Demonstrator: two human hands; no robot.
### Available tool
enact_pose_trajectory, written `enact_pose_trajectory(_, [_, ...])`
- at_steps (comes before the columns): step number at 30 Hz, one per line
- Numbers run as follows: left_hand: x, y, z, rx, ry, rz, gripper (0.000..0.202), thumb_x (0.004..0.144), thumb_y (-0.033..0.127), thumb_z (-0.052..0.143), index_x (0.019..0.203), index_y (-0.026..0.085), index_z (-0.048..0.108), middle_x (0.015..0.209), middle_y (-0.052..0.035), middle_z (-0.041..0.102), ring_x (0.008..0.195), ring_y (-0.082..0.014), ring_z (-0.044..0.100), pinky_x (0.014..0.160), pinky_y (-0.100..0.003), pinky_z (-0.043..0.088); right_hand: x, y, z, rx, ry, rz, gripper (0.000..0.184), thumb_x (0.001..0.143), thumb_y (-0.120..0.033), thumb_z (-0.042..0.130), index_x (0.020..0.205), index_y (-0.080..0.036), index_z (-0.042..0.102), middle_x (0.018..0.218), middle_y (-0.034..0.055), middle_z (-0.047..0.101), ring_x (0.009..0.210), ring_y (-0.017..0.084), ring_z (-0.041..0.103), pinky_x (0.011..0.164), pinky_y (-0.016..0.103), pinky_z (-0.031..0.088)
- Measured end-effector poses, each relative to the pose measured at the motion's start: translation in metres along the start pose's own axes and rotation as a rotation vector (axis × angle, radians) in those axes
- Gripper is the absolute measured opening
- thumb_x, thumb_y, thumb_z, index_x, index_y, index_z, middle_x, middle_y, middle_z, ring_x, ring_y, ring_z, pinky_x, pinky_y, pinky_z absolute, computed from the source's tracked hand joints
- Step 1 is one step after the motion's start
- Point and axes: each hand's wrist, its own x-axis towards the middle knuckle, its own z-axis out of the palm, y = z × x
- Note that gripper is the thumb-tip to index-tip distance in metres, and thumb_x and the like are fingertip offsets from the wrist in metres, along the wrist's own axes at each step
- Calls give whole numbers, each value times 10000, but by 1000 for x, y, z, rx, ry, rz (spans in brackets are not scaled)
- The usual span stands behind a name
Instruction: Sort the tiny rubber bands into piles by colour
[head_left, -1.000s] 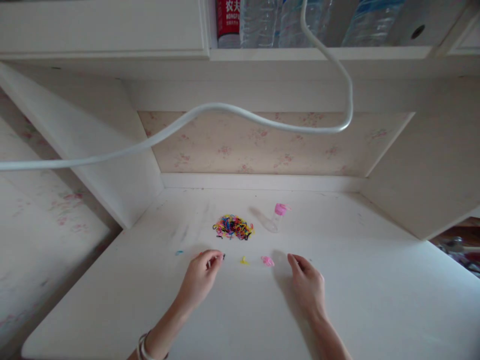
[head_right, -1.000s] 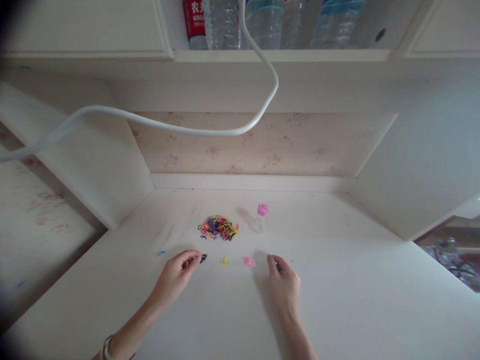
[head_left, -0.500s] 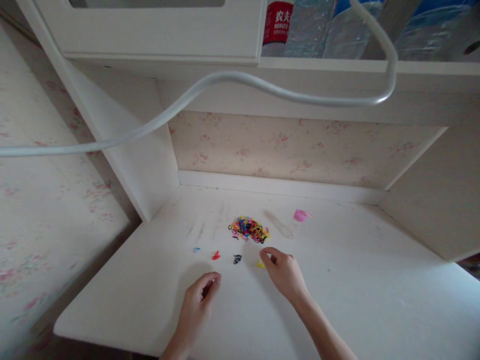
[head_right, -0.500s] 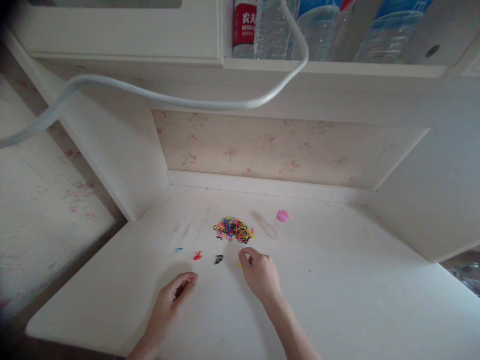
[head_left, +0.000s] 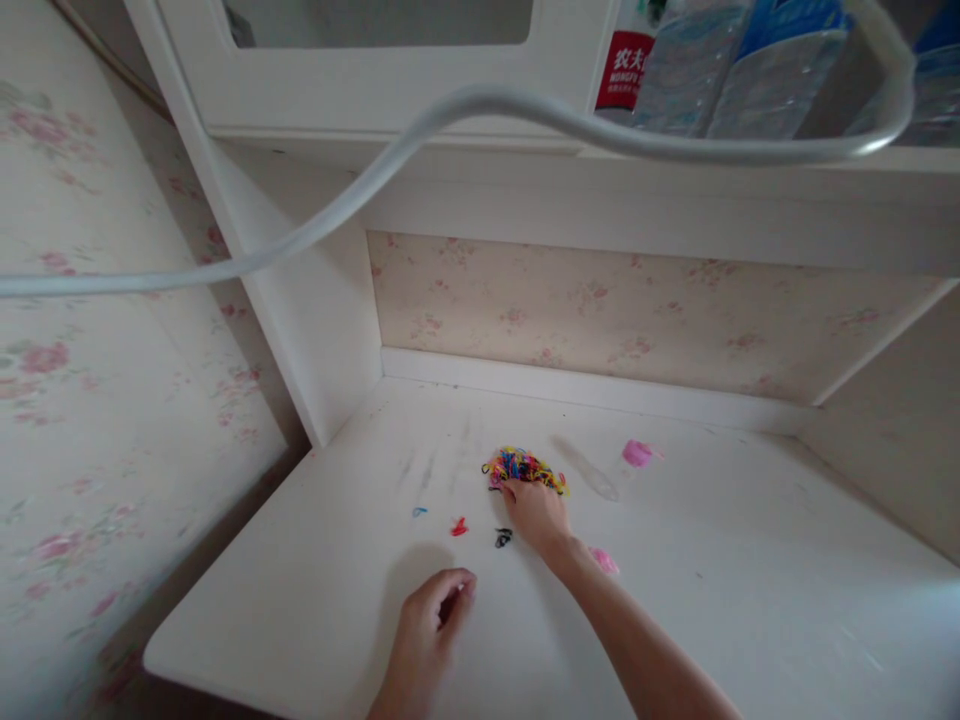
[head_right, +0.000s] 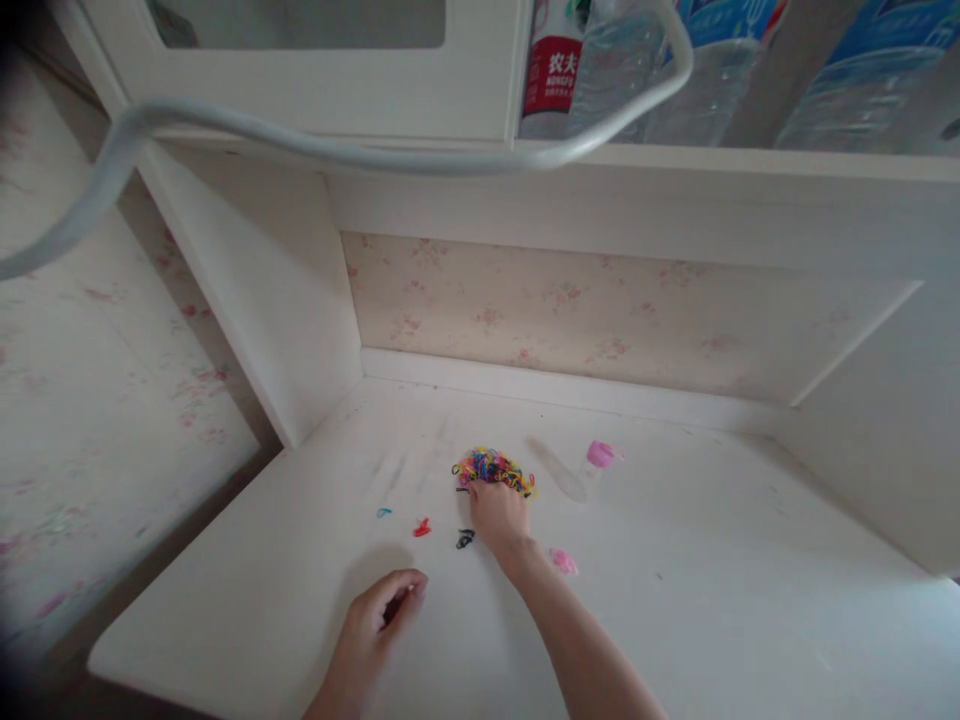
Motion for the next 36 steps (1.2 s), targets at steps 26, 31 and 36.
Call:
enact_pose_trajectory(26, [0, -1, 1, 59, -37, 58, 313, 896, 404, 434, 891, 181, 654, 736, -16, 643, 644, -122, 557, 601, -201, 428, -30, 60, -8, 525, 194, 1, 446, 855, -492, 382, 926, -196, 708, 568, -10, 612, 501, 123, 518, 459, 204, 310])
enact_pose_trajectory(31, [1, -1, 2, 85, -34, 77, 320, 891, 409, 444, 925, 180, 666, 722, -16, 647, 636, -123, 562, 598, -200, 436, -69, 70, -14, 405, 141, -5, 358, 863, -442, 411, 892, -251, 712, 604, -5, 649, 544, 126, 564, 522, 207, 331])
enact_pose_trajectory(36, [0, 0, 3, 119, -16, 110, 321, 894, 409, 443, 942, 191, 674, 740, -23, 669, 650, -129, 590, 613, -198, 455, -84, 71, -7, 247, 43, 23, 309, 874, -373, 403, 879, -306, 704, 701, 7, 696, 619, 146, 621, 560, 213, 342])
